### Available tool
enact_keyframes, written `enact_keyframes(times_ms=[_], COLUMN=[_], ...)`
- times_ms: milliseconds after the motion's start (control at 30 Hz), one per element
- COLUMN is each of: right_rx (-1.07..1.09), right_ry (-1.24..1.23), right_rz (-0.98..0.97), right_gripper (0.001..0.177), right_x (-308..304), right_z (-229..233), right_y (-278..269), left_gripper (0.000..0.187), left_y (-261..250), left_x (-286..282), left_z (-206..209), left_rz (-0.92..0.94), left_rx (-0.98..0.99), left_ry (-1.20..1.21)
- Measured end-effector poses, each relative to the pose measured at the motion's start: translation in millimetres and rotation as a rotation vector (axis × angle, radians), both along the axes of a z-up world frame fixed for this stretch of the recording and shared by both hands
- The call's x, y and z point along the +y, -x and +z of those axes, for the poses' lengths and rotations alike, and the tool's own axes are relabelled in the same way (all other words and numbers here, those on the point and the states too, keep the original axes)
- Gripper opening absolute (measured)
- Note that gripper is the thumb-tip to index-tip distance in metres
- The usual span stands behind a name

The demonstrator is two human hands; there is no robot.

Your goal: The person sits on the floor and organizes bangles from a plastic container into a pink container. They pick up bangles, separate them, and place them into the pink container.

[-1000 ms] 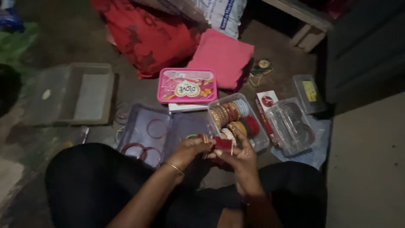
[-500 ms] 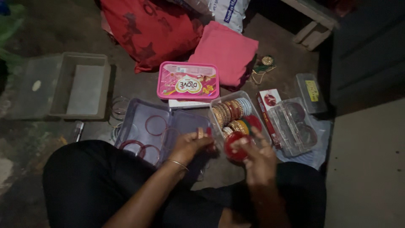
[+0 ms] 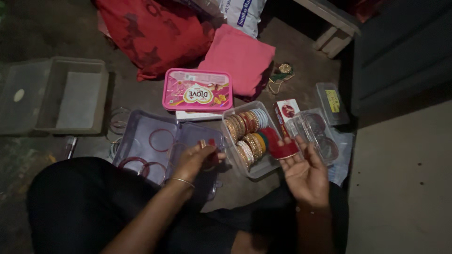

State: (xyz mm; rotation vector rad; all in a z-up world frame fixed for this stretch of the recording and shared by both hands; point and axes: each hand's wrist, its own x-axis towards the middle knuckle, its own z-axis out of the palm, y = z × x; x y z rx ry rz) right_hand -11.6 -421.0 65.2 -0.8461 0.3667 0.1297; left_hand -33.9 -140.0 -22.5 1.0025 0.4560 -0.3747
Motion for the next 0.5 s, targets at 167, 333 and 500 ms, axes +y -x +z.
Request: enact_keyframes(times_ms=[167,333,500], right_rx=[0.025,0.081,0.064], right_ry=[0.018,0.002,-0.037], right_rz=[-0.021,-0.013,0.000], right_gripper=[0.048,0.049,0.048], right_x=[-2.0,-4.7,-1.6], right_z=[-6.1,-19.8,-24.8], right_y=[0.7,-0.3,-0.8], left_gripper=[0.025,0.027,0.032], left_y=[-2.7,-1.9,-2.8], left_x=[-2.2,-2.3,-1.3], left_z=[-9.2,-3.2,3.3], left_rz=[0.040,0.056,0.019], left_rx=[-0.057,-0.002,0.012], left_ry=[0.007,0.033,-0.019])
